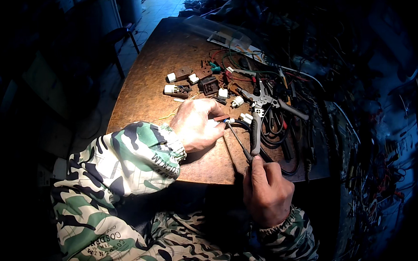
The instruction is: The person works at a cluttered workbench, using pliers and a screwdriver to manipulate small electrical connectors and wires. They repeatedly open and close connector housings, adjust internal contacts, and handle several similar components one at a time.
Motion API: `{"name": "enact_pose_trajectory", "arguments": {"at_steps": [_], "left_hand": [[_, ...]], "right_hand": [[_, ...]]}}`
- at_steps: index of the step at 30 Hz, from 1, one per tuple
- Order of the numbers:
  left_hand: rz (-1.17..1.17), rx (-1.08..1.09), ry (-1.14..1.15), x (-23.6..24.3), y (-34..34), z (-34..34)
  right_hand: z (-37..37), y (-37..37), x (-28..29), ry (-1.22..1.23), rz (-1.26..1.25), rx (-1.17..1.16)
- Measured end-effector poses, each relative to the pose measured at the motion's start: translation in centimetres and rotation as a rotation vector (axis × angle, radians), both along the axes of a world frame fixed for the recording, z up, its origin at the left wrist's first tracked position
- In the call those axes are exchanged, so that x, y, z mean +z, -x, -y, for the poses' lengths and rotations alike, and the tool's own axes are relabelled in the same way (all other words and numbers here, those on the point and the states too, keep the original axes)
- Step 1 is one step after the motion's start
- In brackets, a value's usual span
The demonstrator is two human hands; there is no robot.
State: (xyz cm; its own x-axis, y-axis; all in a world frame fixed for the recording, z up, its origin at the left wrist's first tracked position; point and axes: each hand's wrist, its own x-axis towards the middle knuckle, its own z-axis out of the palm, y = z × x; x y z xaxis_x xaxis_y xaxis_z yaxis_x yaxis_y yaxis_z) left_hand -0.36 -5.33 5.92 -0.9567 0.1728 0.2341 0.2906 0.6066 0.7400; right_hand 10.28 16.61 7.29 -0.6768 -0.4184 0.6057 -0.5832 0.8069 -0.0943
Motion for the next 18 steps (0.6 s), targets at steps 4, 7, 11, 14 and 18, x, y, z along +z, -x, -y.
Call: {"name": "enact_pose_trajectory", "arguments": {"at_steps": [4,7,11,14,18], "left_hand": [[-0.01,0.004,0.02,-0.2,0.0,0.0],[-0.014,0.007,0.011,-0.2,0.0,0.0],[-0.052,-0.006,0.027,-0.3,0.0,0.0],[-0.033,0.001,0.0,-0.1,0.0,0.0],[0.068,0.032,-0.045,0.9,-0.3,0.0]], "right_hand": [[0.1,0.0,-0.7,-0.035,-0.003,-0.026],[0.3,0.0,-1.0,0.036,0.051,-0.044],[-0.3,0.6,-1.8,0.227,0.154,0.0],[-0.6,0.6,-2.0,0.262,0.221,0.001],[-0.2,0.5,-2.0,0.233,0.199,-0.021]]}}
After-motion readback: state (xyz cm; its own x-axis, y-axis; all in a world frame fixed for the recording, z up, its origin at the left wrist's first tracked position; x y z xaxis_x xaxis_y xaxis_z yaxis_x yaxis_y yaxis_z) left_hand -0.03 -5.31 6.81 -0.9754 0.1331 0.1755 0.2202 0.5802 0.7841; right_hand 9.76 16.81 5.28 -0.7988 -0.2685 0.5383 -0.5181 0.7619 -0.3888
